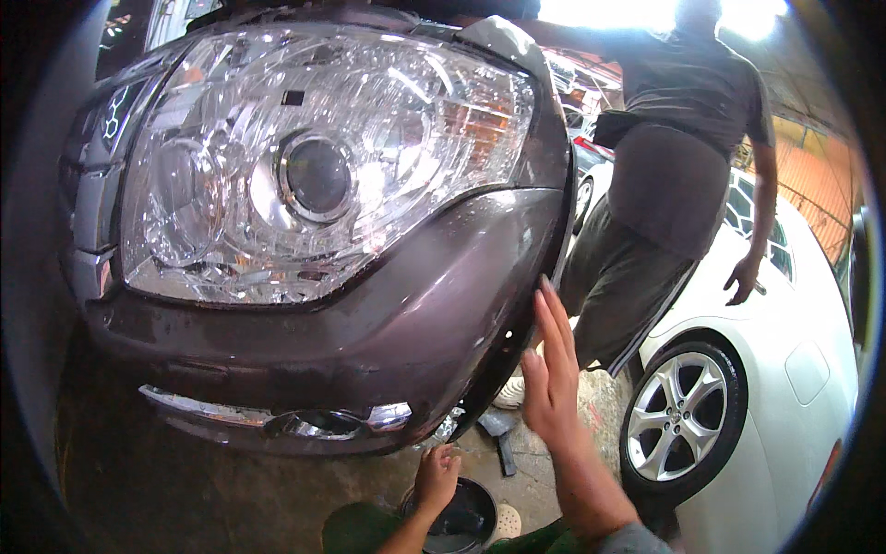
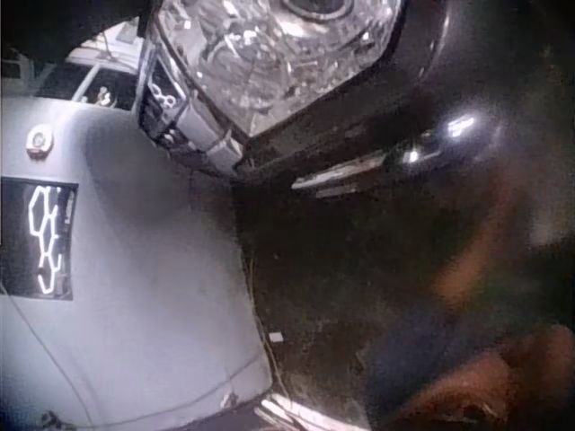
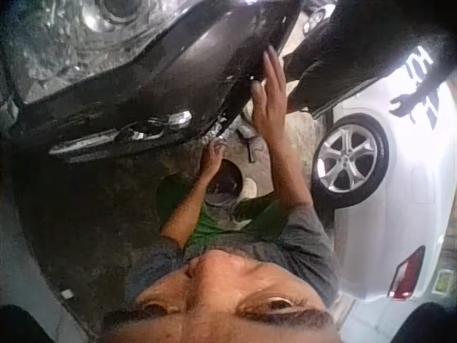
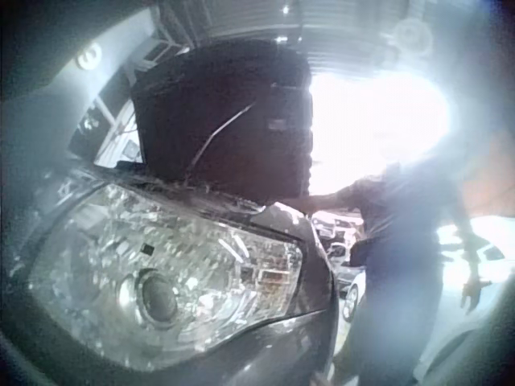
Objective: The person sits on the floor and applies a black plastic trim piece to the front wheel arch of a dark-colored car. They repeatedly wet the trim and the car surface with a sponge and water, then press the trim into place. Another person briefly assists by pressing the trim while the hood is open.
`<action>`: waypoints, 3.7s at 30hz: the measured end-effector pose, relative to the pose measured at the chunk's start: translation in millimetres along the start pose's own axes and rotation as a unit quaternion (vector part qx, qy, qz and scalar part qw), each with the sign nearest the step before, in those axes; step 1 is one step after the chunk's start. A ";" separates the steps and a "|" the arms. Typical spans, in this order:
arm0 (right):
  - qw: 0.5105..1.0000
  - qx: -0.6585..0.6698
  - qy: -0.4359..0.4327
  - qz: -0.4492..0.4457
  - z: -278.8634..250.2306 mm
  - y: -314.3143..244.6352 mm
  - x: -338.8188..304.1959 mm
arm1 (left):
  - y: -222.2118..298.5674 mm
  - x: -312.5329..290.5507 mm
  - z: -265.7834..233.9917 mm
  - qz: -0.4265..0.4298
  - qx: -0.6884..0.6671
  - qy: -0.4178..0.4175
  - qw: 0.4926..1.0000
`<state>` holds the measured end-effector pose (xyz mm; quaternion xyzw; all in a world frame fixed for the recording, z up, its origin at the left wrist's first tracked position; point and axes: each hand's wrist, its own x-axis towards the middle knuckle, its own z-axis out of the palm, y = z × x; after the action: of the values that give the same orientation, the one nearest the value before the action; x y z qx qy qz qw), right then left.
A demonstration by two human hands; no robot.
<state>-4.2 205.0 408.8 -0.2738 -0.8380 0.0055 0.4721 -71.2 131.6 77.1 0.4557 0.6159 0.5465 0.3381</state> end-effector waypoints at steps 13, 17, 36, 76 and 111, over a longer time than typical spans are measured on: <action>0.997 -0.070 0.015 0.029 -3.5 79.7 198.3 | -50.4 0.4 5.6 -0.138 -0.111 -0.098 0.979; 0.994 -0.095 -0.002 0.056 -1.8 70.1 171.1 | -80.1 6.4 15.4 -0.149 -0.052 -0.145 0.977; 0.996 -0.056 0.009 0.071 -11.0 51.7 122.1 | -92.2 -0.6 22.3 -0.224 0.033 -0.179 0.957; 0.986 0.094 0.078 0.111 -30.6 78.7 154.1 | 327.3 17.7 -95.9 0.529 0.221 -0.097 0.814; 0.621 0.486 0.423 0.447 -30.3 198.5 -121.1 | 503.8 264.8 -18.5 0.457 0.787 -0.049 0.412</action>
<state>158.9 309.9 277.0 -0.3177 -0.1951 0.5055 0.7781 -85.7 365.0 596.4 0.7618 0.4592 -0.1269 -0.4389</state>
